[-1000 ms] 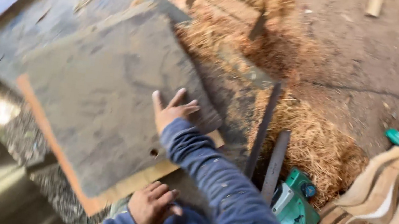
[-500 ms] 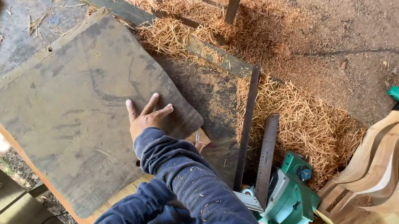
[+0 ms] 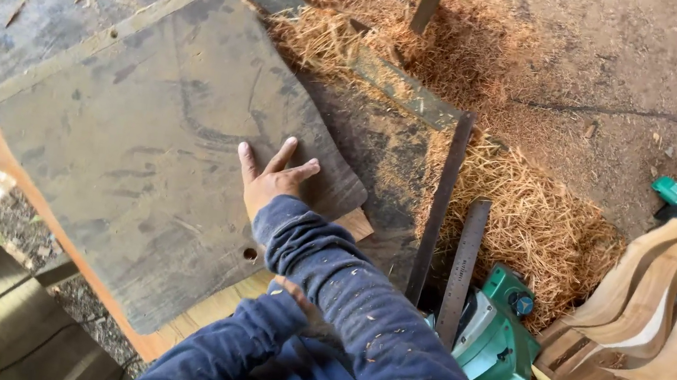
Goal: The person marks a large wooden board using a pencil and a smaller wooden piece as a straightedge guide. They align the guide along the board's edge and draw a line, then reposition the guide to mark another section of the board.
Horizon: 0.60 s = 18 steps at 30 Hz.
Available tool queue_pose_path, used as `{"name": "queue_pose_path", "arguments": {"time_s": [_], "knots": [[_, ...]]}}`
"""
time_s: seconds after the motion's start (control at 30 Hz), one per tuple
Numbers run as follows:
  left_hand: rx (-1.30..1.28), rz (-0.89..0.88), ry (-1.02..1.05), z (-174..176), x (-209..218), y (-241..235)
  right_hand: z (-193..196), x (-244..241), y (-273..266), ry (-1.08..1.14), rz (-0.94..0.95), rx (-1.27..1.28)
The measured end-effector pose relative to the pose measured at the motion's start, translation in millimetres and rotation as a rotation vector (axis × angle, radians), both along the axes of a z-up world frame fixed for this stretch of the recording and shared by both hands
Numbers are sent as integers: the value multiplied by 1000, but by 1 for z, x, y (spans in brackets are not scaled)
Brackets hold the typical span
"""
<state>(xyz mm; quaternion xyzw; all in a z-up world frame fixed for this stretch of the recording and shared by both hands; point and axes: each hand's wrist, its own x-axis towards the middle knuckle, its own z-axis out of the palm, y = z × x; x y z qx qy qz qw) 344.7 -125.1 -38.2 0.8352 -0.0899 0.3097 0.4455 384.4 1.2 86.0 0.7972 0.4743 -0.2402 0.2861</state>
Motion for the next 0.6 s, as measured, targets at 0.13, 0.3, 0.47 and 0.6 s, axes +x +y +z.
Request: {"name": "queue_pose_path", "arguments": {"time_s": [0.13, 0.3, 0.47, 0.6], "knots": [[-27, 125, 1, 51, -27, 19, -2, -5, -5, -12, -54, 76], [0, 283, 37, 96, -81, 50, -25, 1, -13, -14, -24, 195], [293, 135, 846, 124, -131, 59, -13, 3, -15, -42, -59, 173], [233, 207, 805, 125, -161, 64, -15, 2, -14, -82, -17, 165]]}}
